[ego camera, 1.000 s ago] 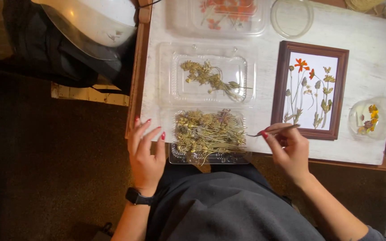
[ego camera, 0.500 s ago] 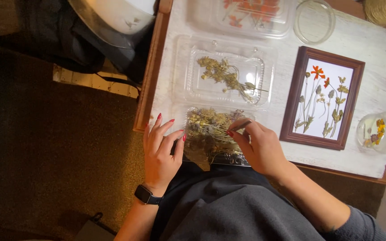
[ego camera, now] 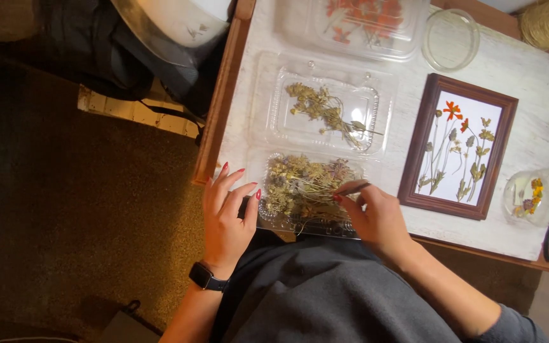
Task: Creating a botanical art piece by arranging dried flowers and stems within a frame.
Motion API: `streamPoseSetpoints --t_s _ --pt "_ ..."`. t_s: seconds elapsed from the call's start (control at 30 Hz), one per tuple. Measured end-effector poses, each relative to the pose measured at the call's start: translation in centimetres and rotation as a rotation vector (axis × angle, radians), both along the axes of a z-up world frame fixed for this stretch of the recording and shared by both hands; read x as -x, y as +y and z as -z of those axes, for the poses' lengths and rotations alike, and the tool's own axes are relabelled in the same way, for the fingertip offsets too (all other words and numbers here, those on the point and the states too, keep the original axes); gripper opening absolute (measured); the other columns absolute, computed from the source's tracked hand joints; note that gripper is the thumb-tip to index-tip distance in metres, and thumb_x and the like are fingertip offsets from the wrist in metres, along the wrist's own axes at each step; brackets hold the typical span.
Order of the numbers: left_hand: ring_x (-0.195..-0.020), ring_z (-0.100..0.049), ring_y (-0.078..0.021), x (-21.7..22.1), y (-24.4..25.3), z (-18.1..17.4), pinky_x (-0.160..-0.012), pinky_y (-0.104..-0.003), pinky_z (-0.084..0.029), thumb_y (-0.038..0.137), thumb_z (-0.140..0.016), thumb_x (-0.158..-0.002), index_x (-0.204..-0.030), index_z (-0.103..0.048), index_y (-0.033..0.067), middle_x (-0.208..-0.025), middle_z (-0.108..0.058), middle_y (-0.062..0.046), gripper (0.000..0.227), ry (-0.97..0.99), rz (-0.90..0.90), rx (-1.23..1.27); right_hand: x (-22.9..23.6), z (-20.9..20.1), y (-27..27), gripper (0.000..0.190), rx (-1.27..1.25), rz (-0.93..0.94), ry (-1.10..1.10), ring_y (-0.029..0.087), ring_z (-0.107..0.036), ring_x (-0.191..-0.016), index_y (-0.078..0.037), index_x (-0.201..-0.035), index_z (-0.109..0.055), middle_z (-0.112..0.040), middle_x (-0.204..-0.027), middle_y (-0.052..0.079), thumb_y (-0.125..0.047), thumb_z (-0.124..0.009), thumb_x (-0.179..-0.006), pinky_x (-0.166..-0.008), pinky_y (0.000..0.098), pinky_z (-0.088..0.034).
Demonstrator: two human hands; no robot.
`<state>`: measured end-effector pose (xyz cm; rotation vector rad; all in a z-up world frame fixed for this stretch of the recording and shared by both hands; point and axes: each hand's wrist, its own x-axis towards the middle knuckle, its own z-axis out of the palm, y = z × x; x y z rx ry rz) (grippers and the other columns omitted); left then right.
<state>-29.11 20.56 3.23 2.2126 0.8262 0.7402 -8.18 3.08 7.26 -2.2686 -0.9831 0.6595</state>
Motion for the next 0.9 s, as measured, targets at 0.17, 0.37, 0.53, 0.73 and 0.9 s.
streamPoseSetpoints --t_s 0.17,0.37,0.53,0.73,0.9 --pt "-0.138 -0.052 -0.0353 -0.6 0.2 -0.4 -0.117 -0.049 -0.04 0.008 -0.073 -0.091 -0.107 -0.071 0.0078 -0.132 -0.063 -0.01 0.016 -0.006 0.021 0.007 0.7 0.1 1.1 0.016 -0.022 -0.099 -0.087 0.019 -0.06 -0.05 -0.009 -0.107 -0.071 -0.07 -0.076 0.011 -0.012 -0.073 -0.091 -0.047 0.0347 -0.045" --pt "-0.139 -0.052 -0.0355 -0.8 0.1 -0.6 -0.117 -0.048 -0.041 0.008 -0.073 -0.091 -0.108 -0.071 0.0073 -0.133 -0.062 -0.01 0.017 -0.008 0.029 0.011 0.1 1.3 0.7 0.016 -0.051 -0.056 0.018 0.016 -0.06 -0.054 -0.007 -0.108 -0.068 -0.073 -0.084 0.01 -0.009 -0.07 -0.092 -0.05 0.0327 -0.046" --pt "-0.139 -0.052 -0.037 -0.9 0.1 -0.9 -0.115 -0.048 -0.042 0.008 -0.074 -0.09 -0.107 -0.071 0.0074 -0.132 -0.062 -0.011 0.017 -0.028 0.023 0.025 -1.7 3.1 -0.8 0.018 -0.021 0.121 0.27 0.009 -0.052 -0.057 -0.003 -0.11 -0.068 -0.069 -0.075 0.004 -0.013 -0.07 -0.095 -0.049 0.0287 -0.04" --pt "-0.136 -0.054 -0.0368 -0.9 -0.2 -1.2 -0.114 -0.048 -0.043 0.008 -0.074 -0.09 -0.106 -0.071 0.0068 -0.131 -0.063 -0.011 0.016 -0.028 0.021 0.03 -3.2 5.0 -2.1 0.018 -0.279 0.204 0.7 0.004 -0.046 -0.065 0.001 -0.112 -0.064 -0.06 -0.081 -0.002 -0.013 -0.067 -0.102 -0.054 0.0236 -0.037" --pt "-0.136 -0.054 -0.0379 -1.2 -0.4 -1.2 -0.115 -0.049 -0.043 0.007 -0.073 -0.09 -0.106 -0.07 0.006 -0.129 -0.064 -0.012 0.016 -0.053 0.032 0.032 -3.6 3.8 -1.0 0.016 -0.43 0.356 0.868 0.004 -0.038 -0.047 -0.002 -0.111 -0.063 -0.063 -0.077 0.003 -0.012 -0.066 -0.1 -0.041 0.0236 -0.028"
